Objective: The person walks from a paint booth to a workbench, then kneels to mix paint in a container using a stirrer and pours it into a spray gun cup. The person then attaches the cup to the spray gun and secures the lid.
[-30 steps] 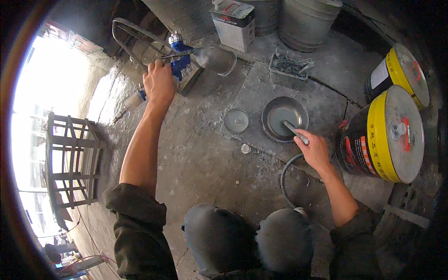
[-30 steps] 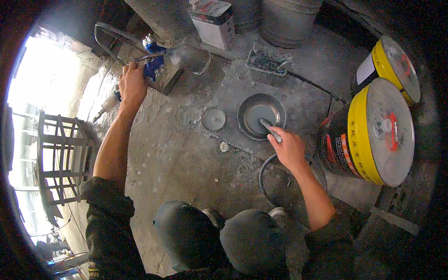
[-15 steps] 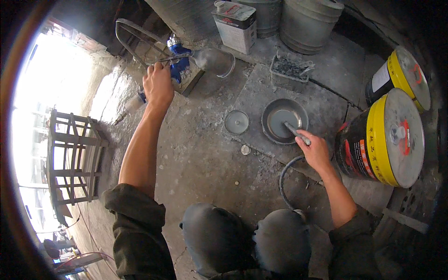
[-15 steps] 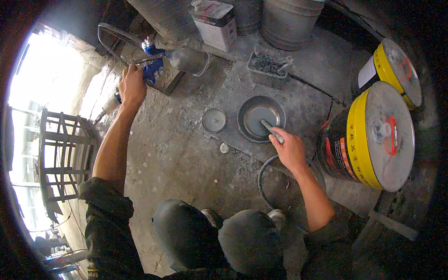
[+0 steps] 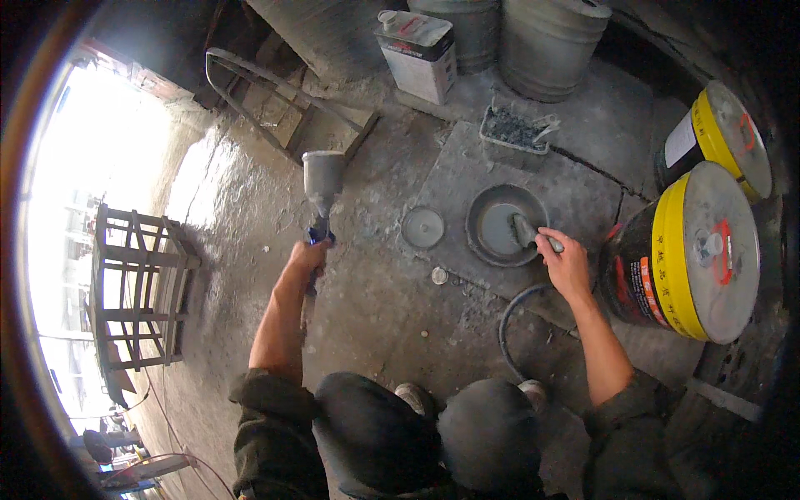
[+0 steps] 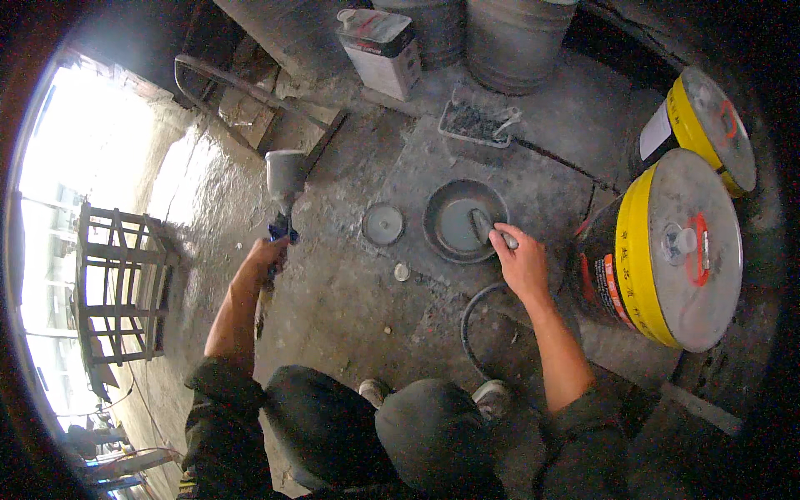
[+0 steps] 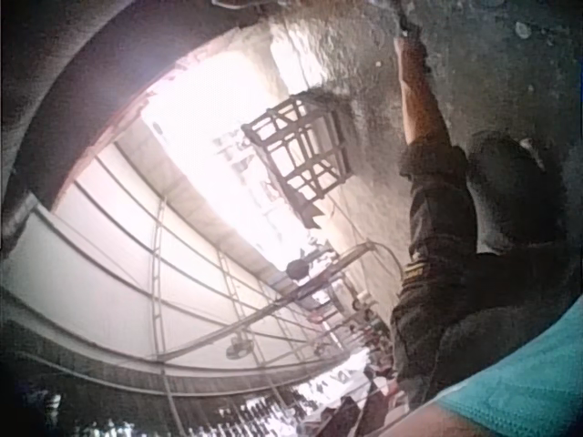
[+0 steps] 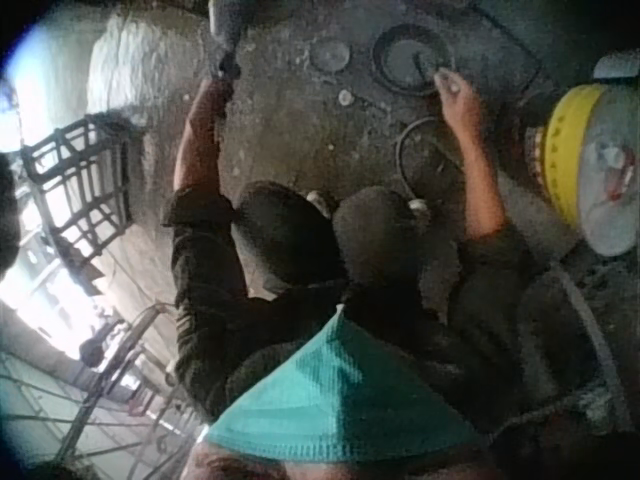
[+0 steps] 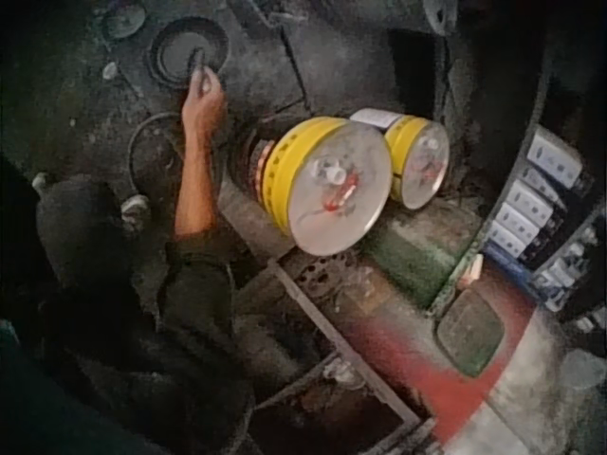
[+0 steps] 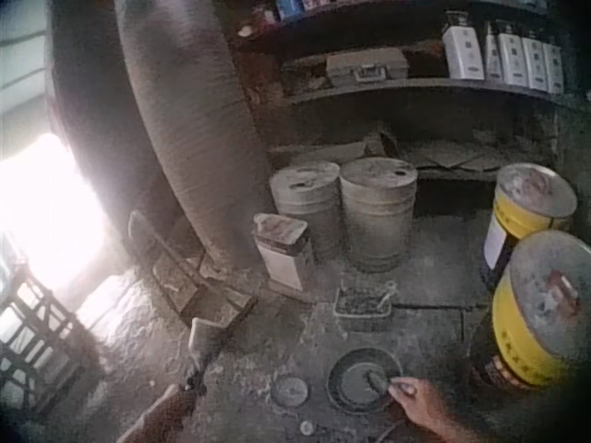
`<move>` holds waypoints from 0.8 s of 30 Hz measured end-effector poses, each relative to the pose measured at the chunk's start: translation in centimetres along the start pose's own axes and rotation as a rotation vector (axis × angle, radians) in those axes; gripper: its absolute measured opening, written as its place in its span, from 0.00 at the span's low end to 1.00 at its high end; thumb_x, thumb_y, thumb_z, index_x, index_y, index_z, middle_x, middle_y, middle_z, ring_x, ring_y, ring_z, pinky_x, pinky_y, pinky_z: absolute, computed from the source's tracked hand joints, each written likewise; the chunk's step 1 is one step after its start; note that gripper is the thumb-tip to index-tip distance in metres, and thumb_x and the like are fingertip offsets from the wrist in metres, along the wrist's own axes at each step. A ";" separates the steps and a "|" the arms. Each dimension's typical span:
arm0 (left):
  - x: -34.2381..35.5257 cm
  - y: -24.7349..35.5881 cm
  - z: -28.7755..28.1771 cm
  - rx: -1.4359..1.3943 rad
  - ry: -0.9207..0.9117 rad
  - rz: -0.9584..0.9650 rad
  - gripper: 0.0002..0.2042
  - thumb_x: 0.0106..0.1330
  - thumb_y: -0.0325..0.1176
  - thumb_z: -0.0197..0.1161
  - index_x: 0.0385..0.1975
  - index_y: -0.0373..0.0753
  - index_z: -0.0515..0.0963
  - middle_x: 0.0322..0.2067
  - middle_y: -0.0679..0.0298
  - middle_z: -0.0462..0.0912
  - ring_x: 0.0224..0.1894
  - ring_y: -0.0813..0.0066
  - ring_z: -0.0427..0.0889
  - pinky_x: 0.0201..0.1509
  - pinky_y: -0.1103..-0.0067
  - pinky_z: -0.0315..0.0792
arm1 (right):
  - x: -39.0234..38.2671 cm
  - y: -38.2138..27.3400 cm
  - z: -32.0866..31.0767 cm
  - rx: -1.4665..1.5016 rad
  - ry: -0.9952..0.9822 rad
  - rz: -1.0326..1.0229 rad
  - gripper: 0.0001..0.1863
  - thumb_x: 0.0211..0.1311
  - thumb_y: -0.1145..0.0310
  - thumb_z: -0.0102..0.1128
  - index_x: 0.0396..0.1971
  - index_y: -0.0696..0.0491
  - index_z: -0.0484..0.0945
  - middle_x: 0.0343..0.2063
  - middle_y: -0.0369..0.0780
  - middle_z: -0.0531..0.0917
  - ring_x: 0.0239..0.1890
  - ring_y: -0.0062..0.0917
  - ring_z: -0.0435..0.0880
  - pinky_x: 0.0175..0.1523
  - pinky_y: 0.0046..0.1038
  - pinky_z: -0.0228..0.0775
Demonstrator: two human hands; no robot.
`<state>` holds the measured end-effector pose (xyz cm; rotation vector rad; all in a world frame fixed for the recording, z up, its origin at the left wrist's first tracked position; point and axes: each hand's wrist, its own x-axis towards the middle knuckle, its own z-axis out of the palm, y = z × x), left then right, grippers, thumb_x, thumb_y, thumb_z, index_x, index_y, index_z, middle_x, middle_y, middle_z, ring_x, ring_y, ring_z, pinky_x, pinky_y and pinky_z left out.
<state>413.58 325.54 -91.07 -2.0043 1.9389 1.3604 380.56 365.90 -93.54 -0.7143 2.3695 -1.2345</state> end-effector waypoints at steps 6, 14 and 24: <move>-5.8 0.9 3.9 -0.090 -0.072 0.162 0.23 0.60 0.53 0.70 0.23 0.36 0.76 0.16 0.67 0.73 0.15 0.77 0.73 0.18 0.76 0.67 | 1.7 0.4 -0.2 0.111 0.088 0.063 0.17 0.66 0.57 0.61 0.43 0.56 0.84 0.25 0.40 0.87 0.25 0.23 0.83 0.34 0.26 0.74; -9.5 6.3 7.3 0.640 0.104 0.341 0.27 0.57 0.60 0.65 0.33 0.36 0.85 0.29 0.45 0.84 0.39 0.44 0.84 0.42 0.59 0.76 | 2.8 0.8 1.0 0.360 0.099 0.253 0.17 0.66 0.60 0.61 0.38 0.63 0.82 0.23 0.41 0.86 0.16 0.17 0.78 0.19 0.22 0.68; -9.8 4.2 9.2 0.671 0.081 0.400 0.21 0.59 0.57 0.64 0.35 0.43 0.85 0.33 0.49 0.85 0.39 0.45 0.84 0.43 0.58 0.76 | 3.2 1.8 3.0 0.497 0.008 0.301 0.16 0.68 0.62 0.59 0.35 0.63 0.81 0.20 0.42 0.85 0.15 0.19 0.78 0.17 0.23 0.67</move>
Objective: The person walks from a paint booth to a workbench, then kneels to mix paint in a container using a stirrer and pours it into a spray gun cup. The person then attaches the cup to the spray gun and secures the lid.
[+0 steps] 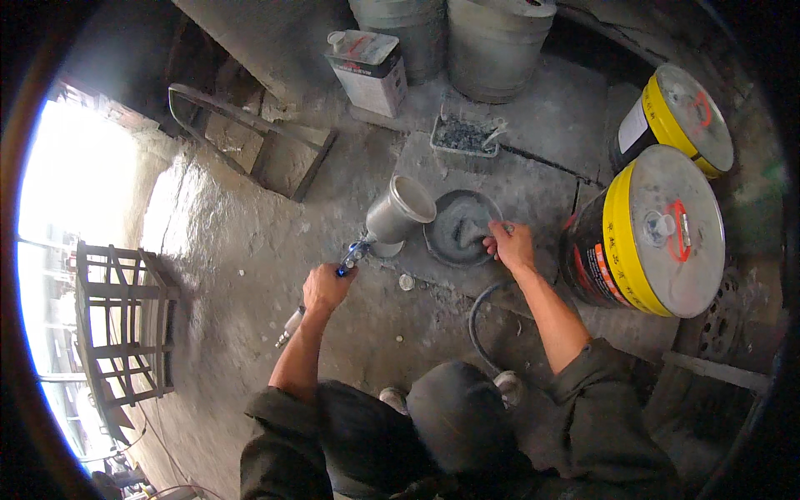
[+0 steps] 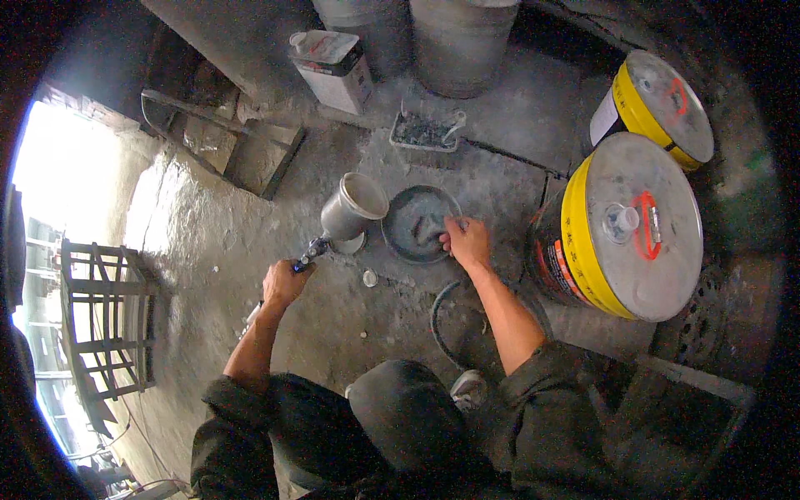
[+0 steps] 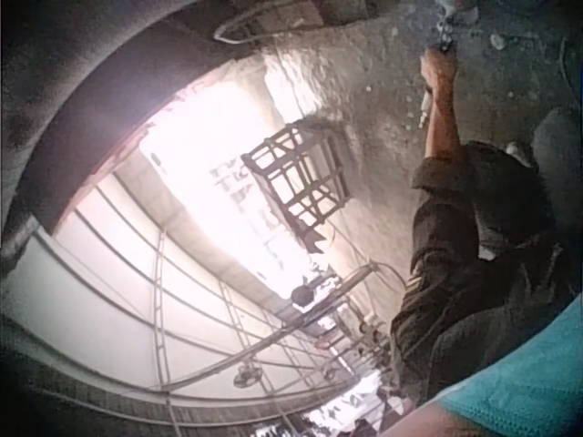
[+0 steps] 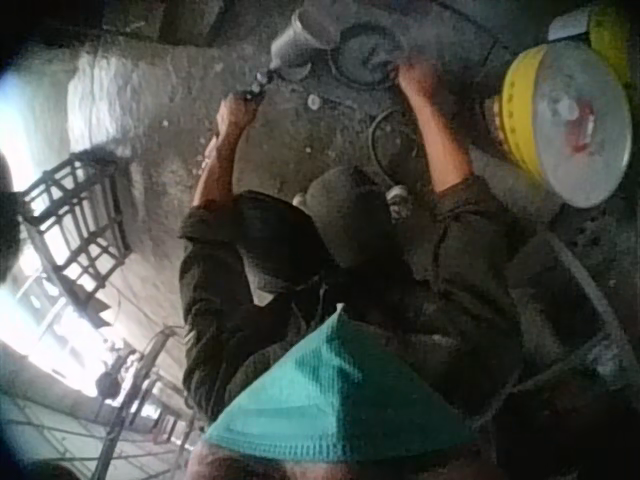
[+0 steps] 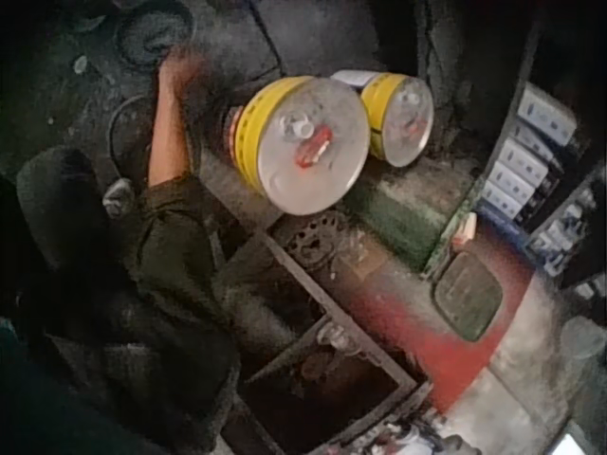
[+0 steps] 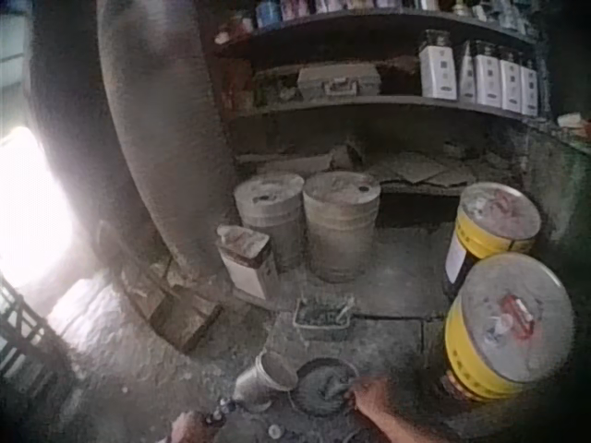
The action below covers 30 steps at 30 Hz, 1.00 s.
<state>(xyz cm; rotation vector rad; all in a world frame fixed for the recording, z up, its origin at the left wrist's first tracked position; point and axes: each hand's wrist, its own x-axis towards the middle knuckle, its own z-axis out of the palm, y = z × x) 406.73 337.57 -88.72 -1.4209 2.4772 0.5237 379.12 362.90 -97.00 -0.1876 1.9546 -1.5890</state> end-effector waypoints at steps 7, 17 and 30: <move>0.3 1.1 -0.1 0.064 -0.023 0.020 0.20 0.60 0.56 0.64 0.36 0.44 0.86 0.34 0.49 0.85 0.41 0.45 0.84 0.45 0.58 0.75 | -1.0 -0.6 -0.9 0.040 0.123 0.003 0.16 0.65 0.62 0.60 0.35 0.63 0.81 0.21 0.43 0.85 0.15 0.20 0.80 0.20 0.22 0.69; -0.5 2.7 0.5 0.181 -0.017 0.238 0.21 0.64 0.54 0.61 0.34 0.40 0.85 0.30 0.45 0.84 0.37 0.42 0.83 0.41 0.56 0.75 | -3.3 -6.8 0.4 0.529 0.246 -0.011 0.14 0.64 0.63 0.59 0.36 0.60 0.81 0.22 0.46 0.85 0.18 0.22 0.82 0.22 0.21 0.72; -0.5 2.2 0.8 0.080 -0.040 0.327 0.21 0.62 0.53 0.64 0.28 0.37 0.83 0.28 0.45 0.83 0.35 0.42 0.82 0.40 0.56 0.75 | -4.0 -6.7 -0.1 0.602 -0.043 -0.112 0.15 0.68 0.63 0.57 0.41 0.62 0.81 0.31 0.47 0.86 0.29 0.27 0.87 0.34 0.23 0.80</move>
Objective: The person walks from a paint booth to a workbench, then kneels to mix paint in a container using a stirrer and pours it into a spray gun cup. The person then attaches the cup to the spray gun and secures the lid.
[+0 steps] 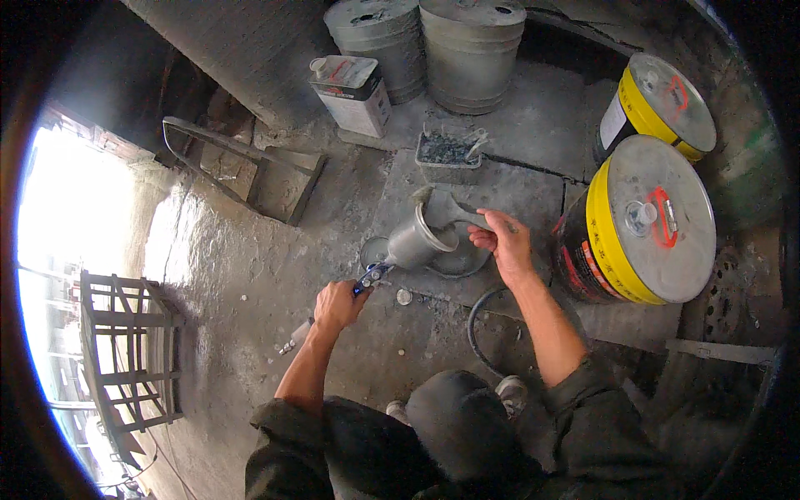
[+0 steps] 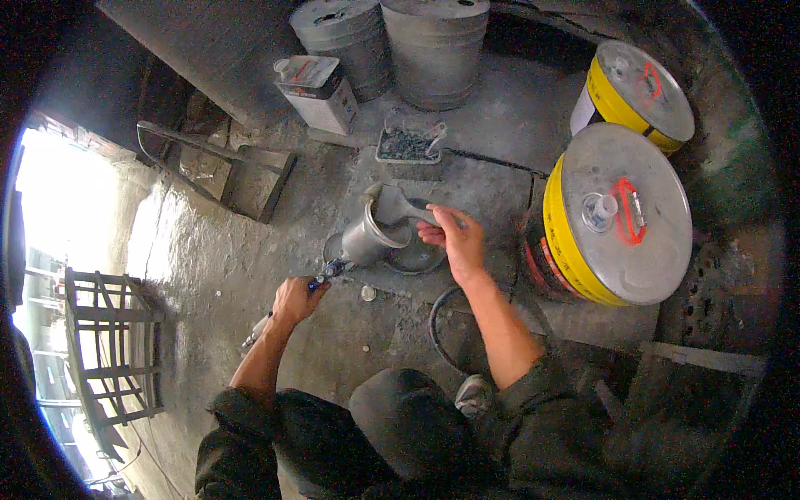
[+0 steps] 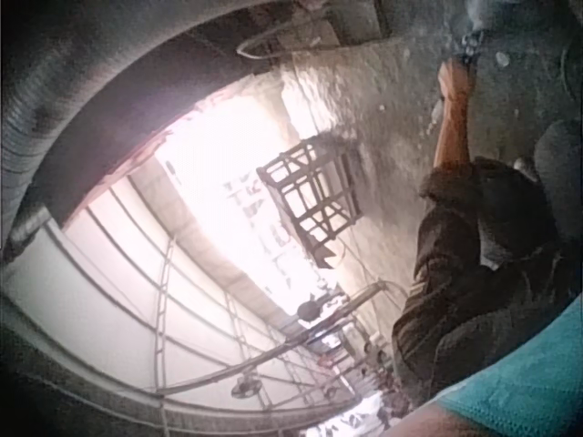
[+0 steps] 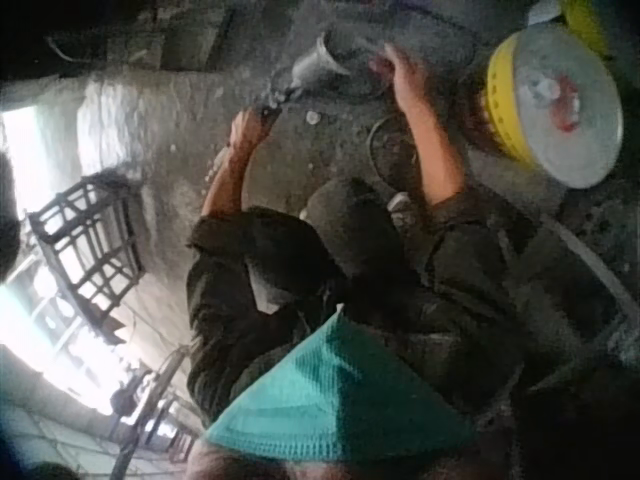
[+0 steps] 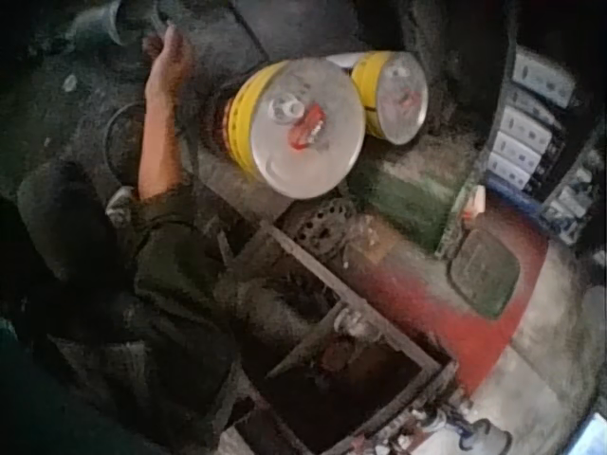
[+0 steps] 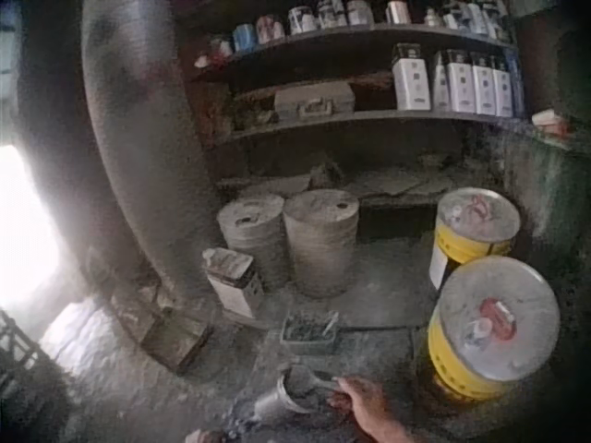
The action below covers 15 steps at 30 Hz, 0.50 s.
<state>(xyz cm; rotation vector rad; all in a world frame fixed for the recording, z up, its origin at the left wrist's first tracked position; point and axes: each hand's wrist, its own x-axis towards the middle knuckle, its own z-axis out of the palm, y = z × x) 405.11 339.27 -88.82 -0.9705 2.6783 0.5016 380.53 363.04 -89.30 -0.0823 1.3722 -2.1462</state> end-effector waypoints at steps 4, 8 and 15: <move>-0.3 -0.1 -1.0 0.019 -0.023 -0.067 0.22 0.62 0.56 0.64 0.31 0.39 0.84 0.26 0.48 0.84 0.34 0.44 0.83 0.40 0.59 0.75 | 0.9 -2.0 -0.8 0.074 -0.187 0.173 0.14 0.63 0.67 0.55 0.41 0.61 0.81 0.32 0.44 0.85 0.33 0.27 0.87 0.36 0.21 0.80; -0.3 -1.6 -0.9 0.036 0.006 -0.044 0.22 0.62 0.56 0.64 0.32 0.39 0.85 0.27 0.47 0.83 0.34 0.43 0.83 0.40 0.59 0.75 | 2.0 -4.0 -2.2 -0.181 -0.363 0.211 0.13 0.57 0.69 0.55 0.38 0.60 0.83 0.30 0.40 0.84 0.29 0.22 0.84 0.35 0.21 0.76; -0.4 -3.0 -0.9 0.091 0.020 -0.050 0.20 0.61 0.53 0.64 0.30 0.39 0.84 0.28 0.47 0.83 0.35 0.43 0.82 0.40 0.57 0.75 | 3.3 -5.3 -1.9 -0.783 -0.559 -0.140 0.06 0.47 0.74 0.63 0.27 0.56 0.85 0.27 0.38 0.83 0.30 0.23 0.82 0.37 0.25 0.72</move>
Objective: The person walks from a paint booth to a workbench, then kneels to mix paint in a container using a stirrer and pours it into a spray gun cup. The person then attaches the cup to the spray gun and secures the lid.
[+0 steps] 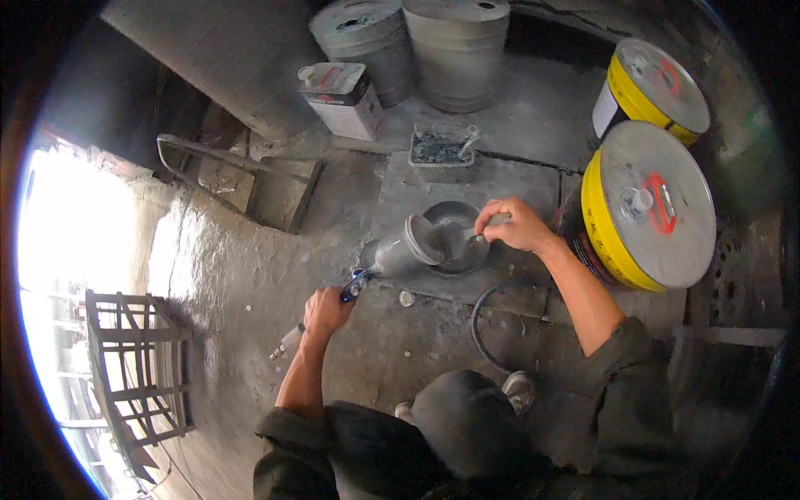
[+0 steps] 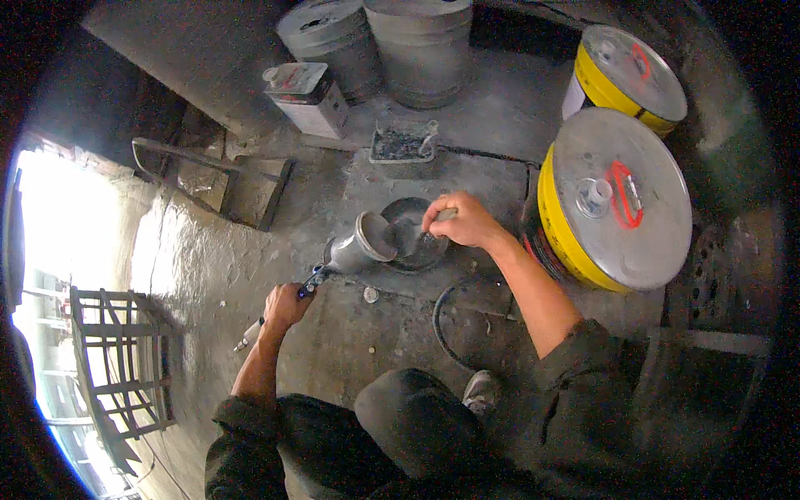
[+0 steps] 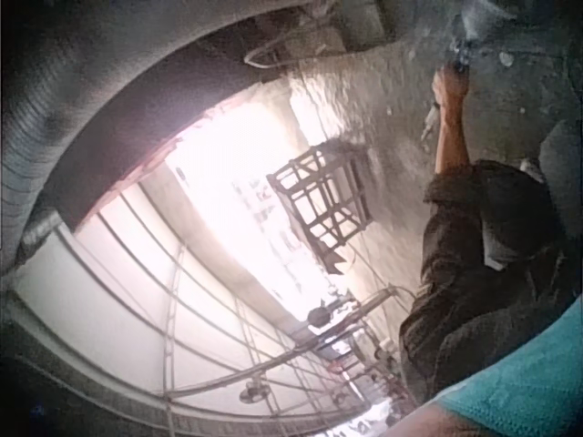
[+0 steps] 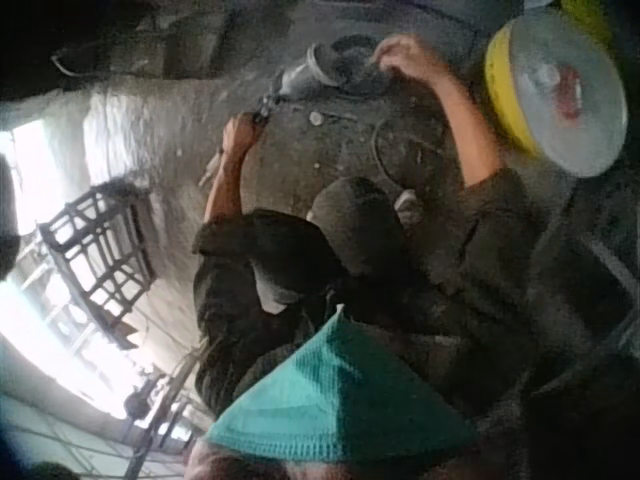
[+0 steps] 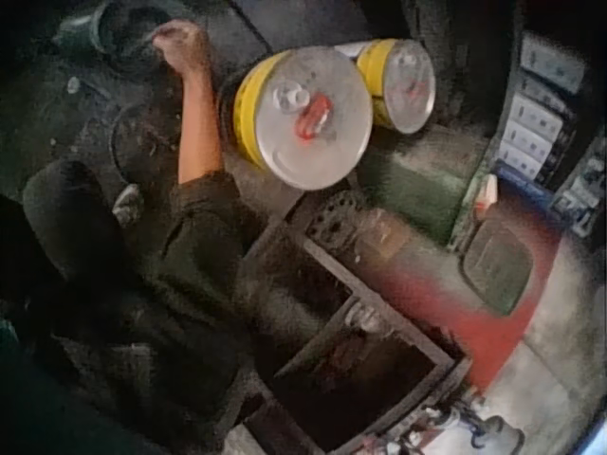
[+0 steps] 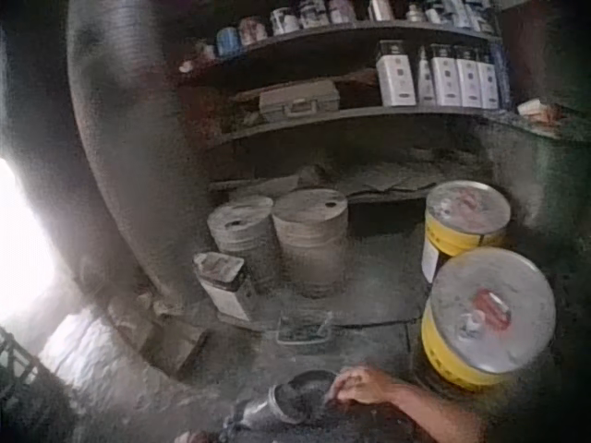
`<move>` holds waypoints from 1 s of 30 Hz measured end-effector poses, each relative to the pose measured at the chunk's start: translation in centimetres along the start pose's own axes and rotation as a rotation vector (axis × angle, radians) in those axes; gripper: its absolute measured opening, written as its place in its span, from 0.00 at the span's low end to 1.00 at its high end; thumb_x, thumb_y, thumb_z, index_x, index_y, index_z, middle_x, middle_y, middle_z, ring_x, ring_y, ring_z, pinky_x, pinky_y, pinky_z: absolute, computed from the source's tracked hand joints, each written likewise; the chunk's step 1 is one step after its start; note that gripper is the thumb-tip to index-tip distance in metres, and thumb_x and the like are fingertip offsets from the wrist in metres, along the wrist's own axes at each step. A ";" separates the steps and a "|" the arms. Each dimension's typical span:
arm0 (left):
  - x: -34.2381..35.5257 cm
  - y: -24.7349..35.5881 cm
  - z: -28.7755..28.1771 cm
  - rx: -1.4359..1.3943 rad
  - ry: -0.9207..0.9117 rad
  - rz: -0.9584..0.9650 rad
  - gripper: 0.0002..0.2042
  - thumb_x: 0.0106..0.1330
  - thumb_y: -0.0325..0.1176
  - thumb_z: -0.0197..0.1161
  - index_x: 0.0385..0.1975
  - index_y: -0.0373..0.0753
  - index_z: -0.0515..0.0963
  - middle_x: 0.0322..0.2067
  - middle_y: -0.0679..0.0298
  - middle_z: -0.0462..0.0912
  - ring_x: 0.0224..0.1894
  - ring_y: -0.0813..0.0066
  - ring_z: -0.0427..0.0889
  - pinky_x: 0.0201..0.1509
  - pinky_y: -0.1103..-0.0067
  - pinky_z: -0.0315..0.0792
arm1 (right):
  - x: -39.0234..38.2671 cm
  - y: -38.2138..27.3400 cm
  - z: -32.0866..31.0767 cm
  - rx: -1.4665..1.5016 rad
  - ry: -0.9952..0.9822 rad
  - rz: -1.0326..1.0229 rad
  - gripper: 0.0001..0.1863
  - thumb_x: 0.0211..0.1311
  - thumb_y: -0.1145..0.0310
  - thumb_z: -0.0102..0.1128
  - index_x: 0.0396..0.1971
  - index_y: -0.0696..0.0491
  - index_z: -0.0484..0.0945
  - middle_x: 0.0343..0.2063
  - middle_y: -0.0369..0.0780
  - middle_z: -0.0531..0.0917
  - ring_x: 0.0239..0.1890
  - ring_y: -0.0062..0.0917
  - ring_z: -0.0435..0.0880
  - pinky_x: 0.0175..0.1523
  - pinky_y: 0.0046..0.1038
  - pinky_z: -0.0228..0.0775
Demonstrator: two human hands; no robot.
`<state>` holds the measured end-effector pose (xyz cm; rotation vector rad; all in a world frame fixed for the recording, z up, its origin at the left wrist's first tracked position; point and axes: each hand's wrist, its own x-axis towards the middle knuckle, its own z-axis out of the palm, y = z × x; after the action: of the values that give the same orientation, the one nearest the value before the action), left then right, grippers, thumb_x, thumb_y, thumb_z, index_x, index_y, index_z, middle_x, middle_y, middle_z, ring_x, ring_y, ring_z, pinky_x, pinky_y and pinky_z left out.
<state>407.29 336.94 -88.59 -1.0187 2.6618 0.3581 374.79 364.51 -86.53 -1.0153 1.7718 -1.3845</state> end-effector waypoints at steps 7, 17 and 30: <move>0.0 0.8 -0.2 0.010 -0.058 -0.048 0.18 0.60 0.51 0.65 0.32 0.41 0.85 0.31 0.47 0.84 0.39 0.44 0.83 0.44 0.58 0.76 | -0.9 3.9 0.6 -0.248 0.351 -0.002 0.07 0.48 0.69 0.67 0.28 0.55 0.86 0.29 0.42 0.86 0.34 0.32 0.85 0.43 0.31 0.74; -0.2 0.3 -0.2 0.011 -0.035 -0.063 0.17 0.61 0.52 0.65 0.36 0.44 0.85 0.31 0.48 0.85 0.38 0.44 0.83 0.43 0.58 0.76 | -0.9 9.2 5.8 -0.352 0.555 0.175 0.14 0.59 0.62 0.64 0.34 0.60 0.85 0.23 0.43 0.86 0.27 0.33 0.87 0.36 0.32 0.75; -0.7 -0.3 -0.2 0.031 -0.027 -0.075 0.15 0.59 0.49 0.66 0.33 0.44 0.85 0.31 0.48 0.85 0.38 0.45 0.83 0.44 0.58 0.76 | -3.6 4.2 4.0 0.530 0.595 0.426 0.08 0.60 0.70 0.63 0.31 0.61 0.83 0.19 0.41 0.83 0.17 0.17 0.77 0.21 0.22 0.65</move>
<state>407.96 337.05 -88.27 -1.0927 2.5893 0.3116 379.24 366.37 -91.39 0.0714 1.7139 -1.8303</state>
